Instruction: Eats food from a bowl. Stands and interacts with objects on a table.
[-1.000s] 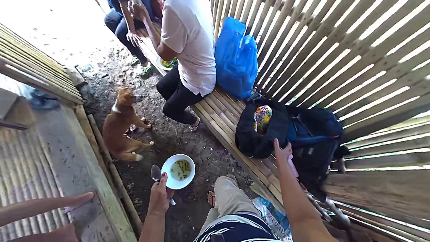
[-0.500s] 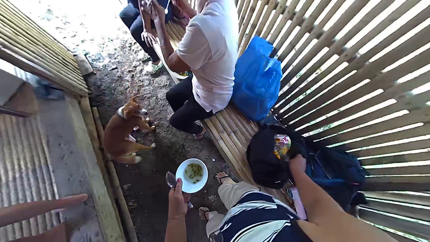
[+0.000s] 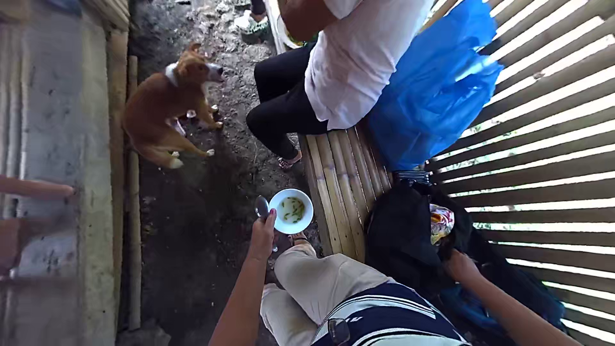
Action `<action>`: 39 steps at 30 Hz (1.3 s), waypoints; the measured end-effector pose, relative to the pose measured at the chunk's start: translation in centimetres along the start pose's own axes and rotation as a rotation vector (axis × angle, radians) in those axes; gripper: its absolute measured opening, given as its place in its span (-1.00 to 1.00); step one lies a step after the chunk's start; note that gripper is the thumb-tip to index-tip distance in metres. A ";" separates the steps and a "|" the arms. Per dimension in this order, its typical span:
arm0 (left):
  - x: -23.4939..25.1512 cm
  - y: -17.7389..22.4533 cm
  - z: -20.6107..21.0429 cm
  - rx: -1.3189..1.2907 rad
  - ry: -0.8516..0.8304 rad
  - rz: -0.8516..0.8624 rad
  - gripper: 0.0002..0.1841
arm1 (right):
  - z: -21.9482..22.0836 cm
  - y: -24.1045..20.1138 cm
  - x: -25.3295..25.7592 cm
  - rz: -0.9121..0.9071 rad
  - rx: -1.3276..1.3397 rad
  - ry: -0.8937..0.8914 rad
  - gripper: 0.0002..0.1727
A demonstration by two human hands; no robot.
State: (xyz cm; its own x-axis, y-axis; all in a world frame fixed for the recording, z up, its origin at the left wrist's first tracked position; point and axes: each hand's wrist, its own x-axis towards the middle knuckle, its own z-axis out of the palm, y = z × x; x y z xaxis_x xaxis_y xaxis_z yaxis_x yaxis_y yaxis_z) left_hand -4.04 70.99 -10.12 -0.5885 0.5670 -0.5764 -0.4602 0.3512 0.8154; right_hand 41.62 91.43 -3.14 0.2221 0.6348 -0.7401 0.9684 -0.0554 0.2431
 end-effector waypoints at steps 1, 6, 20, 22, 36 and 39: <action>0.0 -0.7 1.0 -0.013 0.004 -0.008 -0.69 | -2.0 -0.9 -0.5 -0.031 -0.121 -0.089 -0.48; -0.6 -3.2 6.8 -0.030 0.050 -0.082 -0.60 | -10.6 -7.8 -6.0 -0.528 0.170 0.235 -0.56; 1.8 -6.7 17.4 -0.035 0.137 -0.132 -0.52 | 2.6 -23.9 3.4 -0.556 1.230 -0.465 -0.42; 2.2 -7.6 17.8 0.006 0.135 -0.137 -0.48 | 3.3 -23.9 4.6 -0.615 1.169 -0.447 -0.45; 2.5 -8.7 16.5 0.609 0.097 -0.011 -0.45 | 6.4 -23.8 8.0 -0.682 1.065 -0.240 -0.39; 1.7 -8.1 15.4 0.666 0.099 0.004 -0.42 | 6.3 -23.8 7.8 -0.702 1.028 -0.217 -0.37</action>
State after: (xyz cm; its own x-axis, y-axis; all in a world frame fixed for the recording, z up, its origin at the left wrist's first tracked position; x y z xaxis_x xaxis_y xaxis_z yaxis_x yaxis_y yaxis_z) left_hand 8.91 80.56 -16.88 -0.6622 0.5090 -0.5500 0.0313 0.7521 0.6584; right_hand 20.97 92.82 -18.63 -0.4546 0.6368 -0.6228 0.5039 -0.3927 -0.7693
